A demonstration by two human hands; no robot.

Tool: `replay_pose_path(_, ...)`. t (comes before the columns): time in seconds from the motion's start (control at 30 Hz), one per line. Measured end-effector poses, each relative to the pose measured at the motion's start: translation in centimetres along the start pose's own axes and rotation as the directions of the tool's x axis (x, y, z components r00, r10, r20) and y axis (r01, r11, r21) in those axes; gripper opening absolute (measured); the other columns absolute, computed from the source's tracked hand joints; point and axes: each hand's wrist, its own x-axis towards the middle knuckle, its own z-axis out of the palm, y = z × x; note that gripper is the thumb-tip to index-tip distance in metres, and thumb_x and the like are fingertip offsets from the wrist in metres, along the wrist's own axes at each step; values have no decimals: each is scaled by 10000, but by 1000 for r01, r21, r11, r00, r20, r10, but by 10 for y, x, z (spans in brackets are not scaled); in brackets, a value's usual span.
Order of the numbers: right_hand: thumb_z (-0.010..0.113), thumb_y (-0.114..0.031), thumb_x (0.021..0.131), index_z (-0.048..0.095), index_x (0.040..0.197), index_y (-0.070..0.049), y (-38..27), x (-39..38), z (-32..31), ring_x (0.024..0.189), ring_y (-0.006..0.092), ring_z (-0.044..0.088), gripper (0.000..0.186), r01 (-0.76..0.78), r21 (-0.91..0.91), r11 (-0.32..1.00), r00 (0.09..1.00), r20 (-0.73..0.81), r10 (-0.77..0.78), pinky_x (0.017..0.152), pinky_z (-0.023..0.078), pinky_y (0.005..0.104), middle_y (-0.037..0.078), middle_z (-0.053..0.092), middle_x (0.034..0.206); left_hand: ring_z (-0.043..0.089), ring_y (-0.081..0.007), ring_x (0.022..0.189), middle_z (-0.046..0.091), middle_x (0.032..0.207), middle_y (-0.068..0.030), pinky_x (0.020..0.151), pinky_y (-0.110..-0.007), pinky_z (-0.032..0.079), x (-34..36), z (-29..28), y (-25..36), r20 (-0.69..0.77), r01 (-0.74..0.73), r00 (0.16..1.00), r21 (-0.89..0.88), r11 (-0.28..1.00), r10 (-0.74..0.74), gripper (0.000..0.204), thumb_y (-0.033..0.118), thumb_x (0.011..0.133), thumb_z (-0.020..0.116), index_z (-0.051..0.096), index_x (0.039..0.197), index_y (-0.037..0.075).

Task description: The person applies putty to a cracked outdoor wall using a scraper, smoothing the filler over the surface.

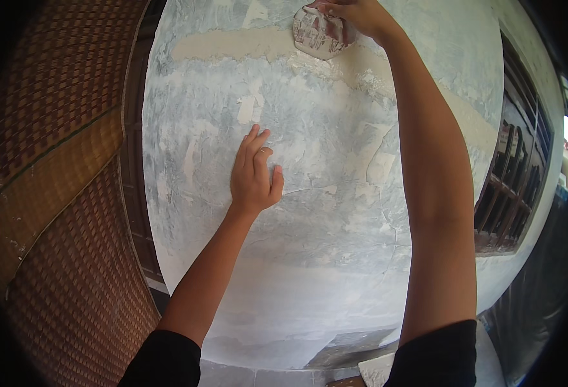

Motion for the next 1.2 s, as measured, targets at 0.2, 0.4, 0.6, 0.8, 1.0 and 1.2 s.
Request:
replay_pose_path(0.2, 690, -365, 928, 743, 1173, -120, 0, 2, 4, 974, 189, 693, 350, 34, -52, 998, 998, 52, -32, 941, 506, 343, 46, 744, 1057, 470, -484, 1314, 539, 1297, -266, 1085, -561, 402, 0, 0, 0, 2, 6, 1000, 2, 1000, -6, 257, 83, 828, 545, 491, 1065, -1)
replay_pose_path(0.4, 688, -353, 930, 741, 1177, -118, -6, 1, 13, 976, 191, 693, 345, 60, -83, 995, 997, 46, -56, 956, 502, 349, 49, 743, 1069, 467, -480, 1319, 539, 1299, -259, 1087, -562, 398, -1, 0, 0, 7, 14, 1000, 3, 1000, -14, 250, 85, 825, 552, 498, 1055, 3)
replay_pose_path(0.6, 687, -338, 931, 749, 1158, -113, -7, 5, 11, 959, 190, 691, 325, 44, 39, 998, 999, 21, -45, 953, 503, 347, 56, 746, 1047, 461, -479, 1325, 535, 1306, -254, 1085, -561, 399, 0, 0, -1, 9, 16, 1000, 5, 1000, -16, 249, 85, 823, 555, 501, 1052, 4)
replay_pose_path(0.8, 686, -319, 934, 755, 1140, -104, 3, 4, 10, 911, 183, 688, 306, 46, -65, 997, 999, -6, -46, 909, 513, 351, 53, 748, 1012, 459, -476, 1328, 534, 1306, -253, 1094, -559, 392, 1, 1, 1, 11, 17, 1000, 1, 1000, -17, 248, 88, 821, 554, 501, 1049, 6)
replay_pose_path(1.0, 697, -303, 927, 755, 1132, -97, -1, 0, 11, 879, 169, 683, 297, 34, -76, 997, 998, 47, -30, 870, 519, 361, 44, 748, 984, 463, -475, 1324, 539, 1302, -253, 1092, -560, 394, 1, 1, 1, 8, 14, 1000, 3, 1000, -14, 256, 91, 821, 554, 502, 1056, 3)
replay_pose_path(1.2, 685, -293, 936, 750, 1138, -85, -9, -5, 15, 890, 164, 690, 297, 25, -4, 1000, 995, 96, -24, 859, 531, 334, 49, 747, 998, 465, -478, 1322, 542, 1298, -258, 1089, -562, 396, -1, -2, -1, 9, 16, 1000, 17, 1000, -16, 253, 93, 826, 548, 504, 1057, 0)
